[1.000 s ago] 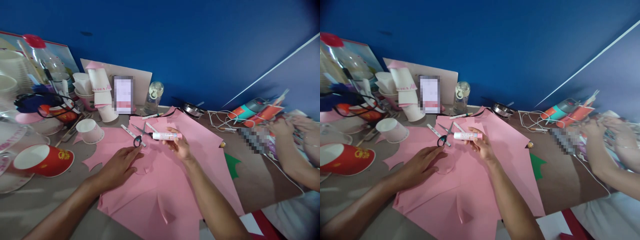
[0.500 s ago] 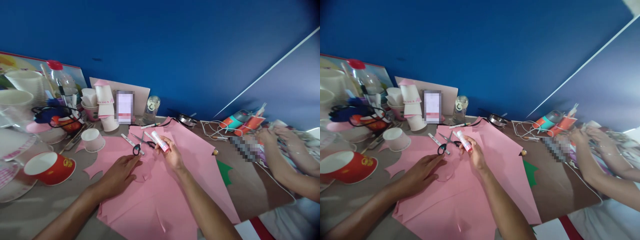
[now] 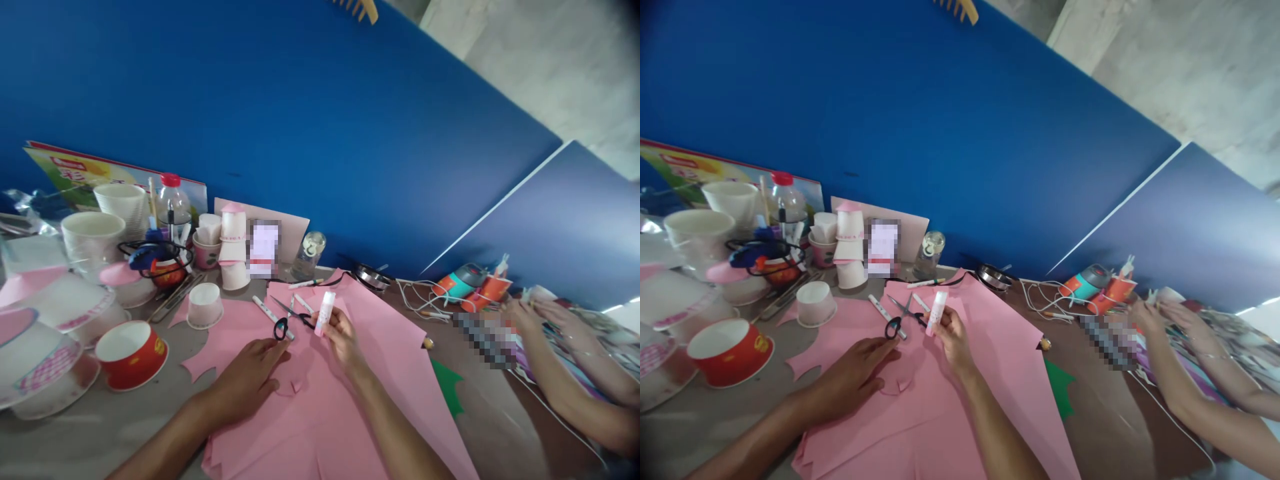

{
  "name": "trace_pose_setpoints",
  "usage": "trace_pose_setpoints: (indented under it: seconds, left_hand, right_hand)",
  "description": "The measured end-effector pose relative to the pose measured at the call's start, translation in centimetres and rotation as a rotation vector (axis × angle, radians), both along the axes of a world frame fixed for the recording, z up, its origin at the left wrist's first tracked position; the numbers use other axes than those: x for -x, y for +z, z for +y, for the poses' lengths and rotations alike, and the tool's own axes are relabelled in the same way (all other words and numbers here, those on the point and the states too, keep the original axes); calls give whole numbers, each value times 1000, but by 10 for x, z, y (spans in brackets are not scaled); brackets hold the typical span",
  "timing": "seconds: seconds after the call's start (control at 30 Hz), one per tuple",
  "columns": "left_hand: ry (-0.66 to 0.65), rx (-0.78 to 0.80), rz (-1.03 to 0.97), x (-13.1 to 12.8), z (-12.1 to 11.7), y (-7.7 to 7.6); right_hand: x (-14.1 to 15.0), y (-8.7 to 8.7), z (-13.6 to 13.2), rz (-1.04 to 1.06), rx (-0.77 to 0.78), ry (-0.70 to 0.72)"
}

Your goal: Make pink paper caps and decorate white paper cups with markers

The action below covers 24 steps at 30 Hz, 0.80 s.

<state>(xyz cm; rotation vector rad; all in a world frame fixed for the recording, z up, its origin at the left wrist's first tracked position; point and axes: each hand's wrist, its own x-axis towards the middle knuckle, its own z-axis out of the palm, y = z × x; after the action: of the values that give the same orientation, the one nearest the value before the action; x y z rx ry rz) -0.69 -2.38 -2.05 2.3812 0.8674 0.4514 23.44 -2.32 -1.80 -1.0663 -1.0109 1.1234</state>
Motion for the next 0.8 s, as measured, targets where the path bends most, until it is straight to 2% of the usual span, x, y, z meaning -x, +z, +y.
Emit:
trace_pose_setpoints:
  seconds: [0.17, 0.33, 0.5, 0.7, 0.8]
  left_hand:
    - [-6, 9, -34, 1, 1, -6]
    - [-14, 12, -52, 1, 1, -7]
    - [-18, 40, -52, 1, 0, -3]
    - [29, 76, -1, 0, 0, -5]
    - [8, 55, 8, -2, 6, -14]
  right_hand:
    - [1, 5, 6, -25, 6, -1]
    - [8, 27, 15, -189, 0, 52]
    - [26, 41, 58, -675, -93, -200]
    - [58, 33, 123, -854, -83, -367]
    - [70, 26, 143, -945, -55, -453]
